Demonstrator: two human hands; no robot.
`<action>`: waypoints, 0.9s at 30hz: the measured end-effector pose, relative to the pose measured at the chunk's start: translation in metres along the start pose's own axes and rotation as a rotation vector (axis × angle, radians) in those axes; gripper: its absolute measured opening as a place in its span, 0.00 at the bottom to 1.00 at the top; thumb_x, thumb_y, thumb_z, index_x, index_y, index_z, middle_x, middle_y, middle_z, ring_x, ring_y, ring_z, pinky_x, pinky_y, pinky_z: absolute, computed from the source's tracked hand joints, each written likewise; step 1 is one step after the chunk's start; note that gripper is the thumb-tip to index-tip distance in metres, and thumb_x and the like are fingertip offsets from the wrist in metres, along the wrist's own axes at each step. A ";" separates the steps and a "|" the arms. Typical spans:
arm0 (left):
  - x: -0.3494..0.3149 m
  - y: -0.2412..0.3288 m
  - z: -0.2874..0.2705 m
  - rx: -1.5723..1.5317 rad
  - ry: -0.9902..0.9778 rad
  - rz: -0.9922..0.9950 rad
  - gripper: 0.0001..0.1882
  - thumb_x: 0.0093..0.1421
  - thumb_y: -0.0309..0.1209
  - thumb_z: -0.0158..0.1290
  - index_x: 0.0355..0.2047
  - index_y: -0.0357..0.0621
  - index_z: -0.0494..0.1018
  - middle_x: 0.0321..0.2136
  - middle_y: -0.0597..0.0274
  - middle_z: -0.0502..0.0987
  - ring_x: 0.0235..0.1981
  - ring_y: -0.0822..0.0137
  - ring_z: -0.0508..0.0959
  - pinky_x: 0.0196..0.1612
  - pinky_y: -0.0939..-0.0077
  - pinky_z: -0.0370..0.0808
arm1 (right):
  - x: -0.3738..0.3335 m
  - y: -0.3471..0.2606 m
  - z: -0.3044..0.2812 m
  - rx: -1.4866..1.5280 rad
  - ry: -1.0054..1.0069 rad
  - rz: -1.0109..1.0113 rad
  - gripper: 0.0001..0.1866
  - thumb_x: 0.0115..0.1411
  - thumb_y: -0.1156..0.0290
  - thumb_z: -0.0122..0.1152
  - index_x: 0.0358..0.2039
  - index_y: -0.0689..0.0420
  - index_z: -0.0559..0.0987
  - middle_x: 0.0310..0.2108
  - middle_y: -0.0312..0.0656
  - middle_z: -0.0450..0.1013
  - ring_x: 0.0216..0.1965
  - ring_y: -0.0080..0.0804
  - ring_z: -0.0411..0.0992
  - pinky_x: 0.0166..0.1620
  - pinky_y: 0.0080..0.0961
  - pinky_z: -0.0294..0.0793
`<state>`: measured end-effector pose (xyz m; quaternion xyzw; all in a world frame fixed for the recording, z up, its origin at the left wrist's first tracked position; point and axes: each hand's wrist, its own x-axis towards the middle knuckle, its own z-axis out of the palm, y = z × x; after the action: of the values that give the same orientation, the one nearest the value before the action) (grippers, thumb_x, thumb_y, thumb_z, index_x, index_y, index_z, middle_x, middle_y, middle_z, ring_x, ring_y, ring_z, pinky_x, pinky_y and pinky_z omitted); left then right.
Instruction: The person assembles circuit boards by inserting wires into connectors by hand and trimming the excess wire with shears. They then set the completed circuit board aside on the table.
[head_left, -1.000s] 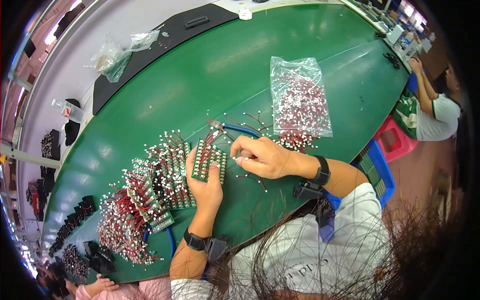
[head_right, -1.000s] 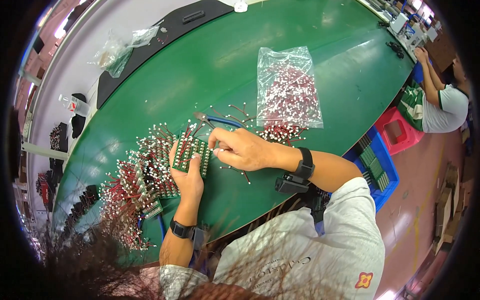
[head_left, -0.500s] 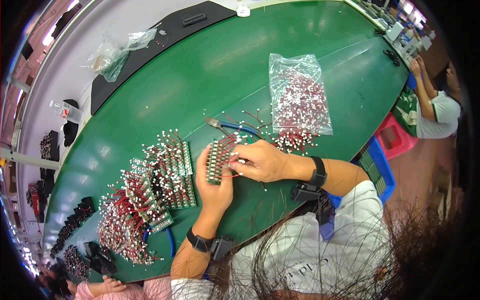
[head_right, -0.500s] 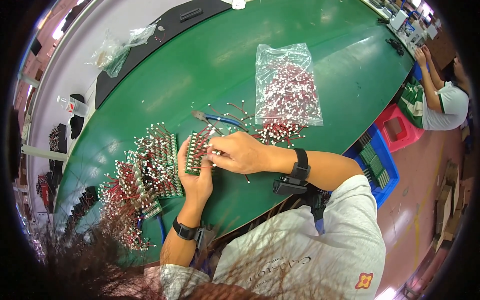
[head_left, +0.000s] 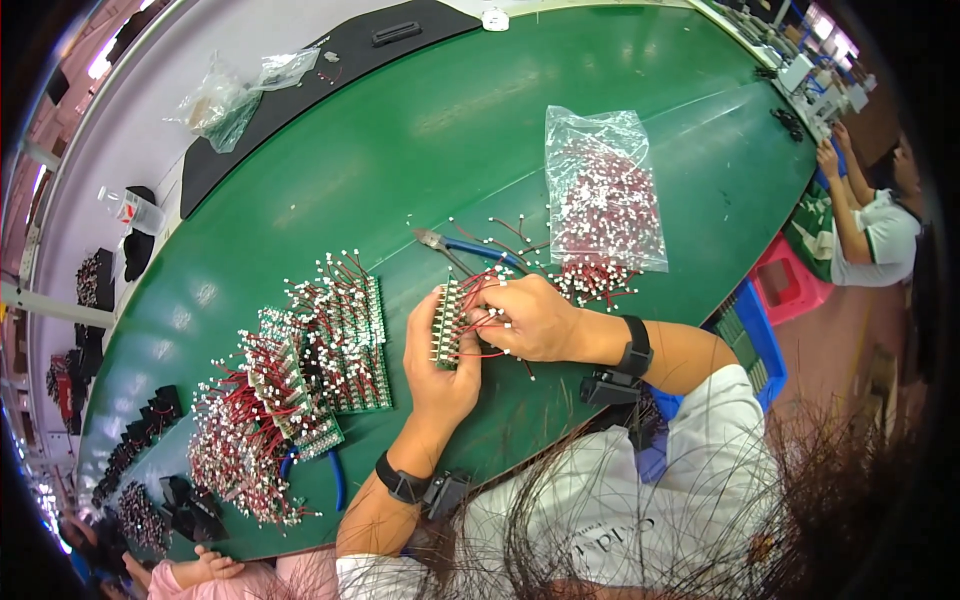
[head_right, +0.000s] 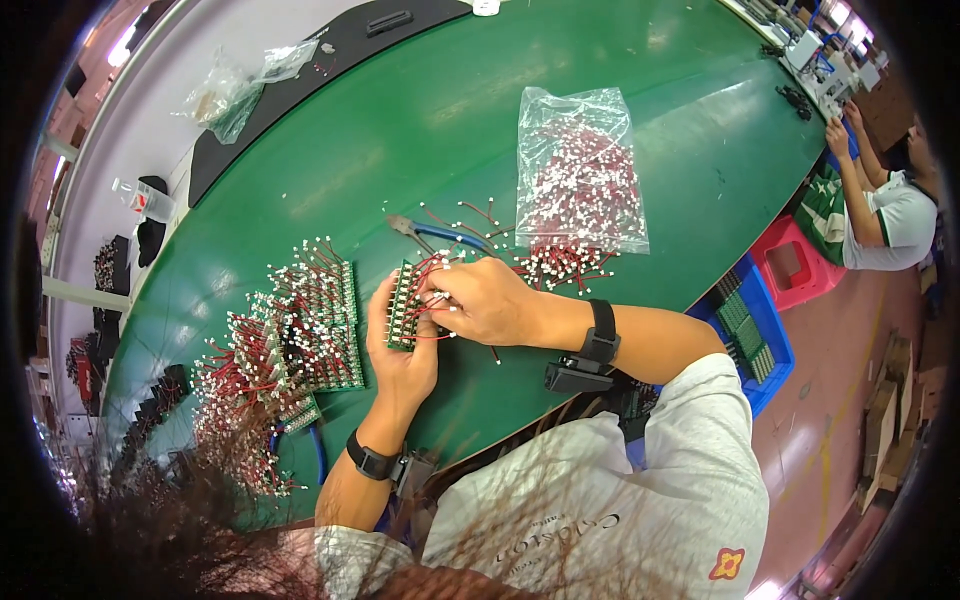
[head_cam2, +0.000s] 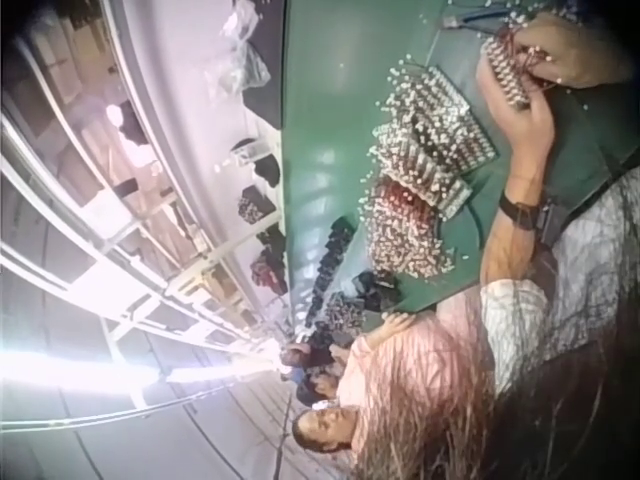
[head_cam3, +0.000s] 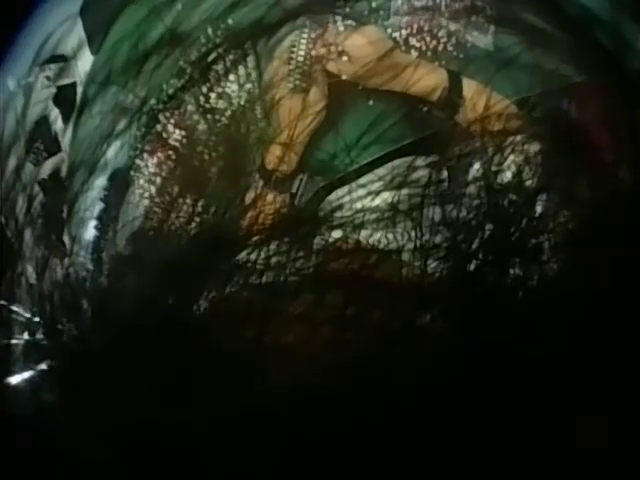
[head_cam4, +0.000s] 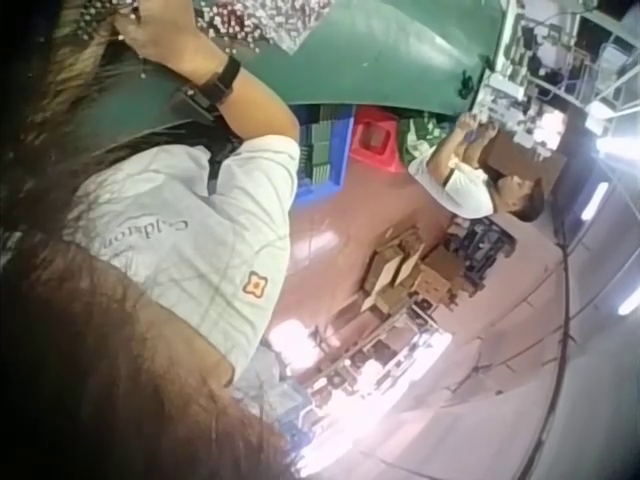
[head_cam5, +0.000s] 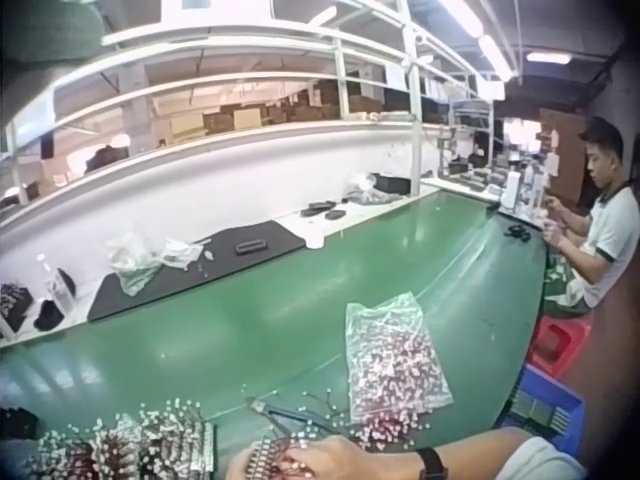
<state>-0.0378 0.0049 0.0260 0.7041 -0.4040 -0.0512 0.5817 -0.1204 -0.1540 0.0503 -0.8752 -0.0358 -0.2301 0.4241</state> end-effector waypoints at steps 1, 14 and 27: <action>0.001 0.000 0.000 -0.024 -0.003 -0.007 0.27 0.56 0.21 0.55 0.57 0.34 0.64 0.49 0.46 0.72 0.48 0.52 0.76 0.52 0.63 0.72 | 0.000 0.001 0.001 -0.001 0.000 0.000 0.10 0.53 0.71 0.64 0.34 0.61 0.75 0.28 0.48 0.76 0.26 0.46 0.76 0.29 0.37 0.75; 0.005 0.004 -0.001 0.084 -0.006 0.121 0.29 0.54 0.20 0.55 0.57 0.32 0.65 0.49 0.42 0.72 0.48 0.48 0.76 0.51 0.62 0.73 | -0.002 0.004 0.004 -0.119 0.016 -0.038 0.10 0.52 0.69 0.65 0.30 0.59 0.75 0.23 0.48 0.75 0.25 0.49 0.75 0.27 0.39 0.75; 0.002 0.004 0.000 0.086 -0.046 0.110 0.29 0.54 0.23 0.57 0.57 0.28 0.64 0.50 0.39 0.72 0.49 0.45 0.76 0.52 0.61 0.73 | -0.002 0.001 0.004 -0.325 0.119 -0.245 0.11 0.48 0.69 0.68 0.27 0.57 0.74 0.24 0.42 0.75 0.24 0.40 0.76 0.27 0.33 0.76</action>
<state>-0.0382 0.0037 0.0299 0.7039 -0.4571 -0.0179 0.5433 -0.1209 -0.1512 0.0469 -0.9061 -0.0790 -0.3341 0.2474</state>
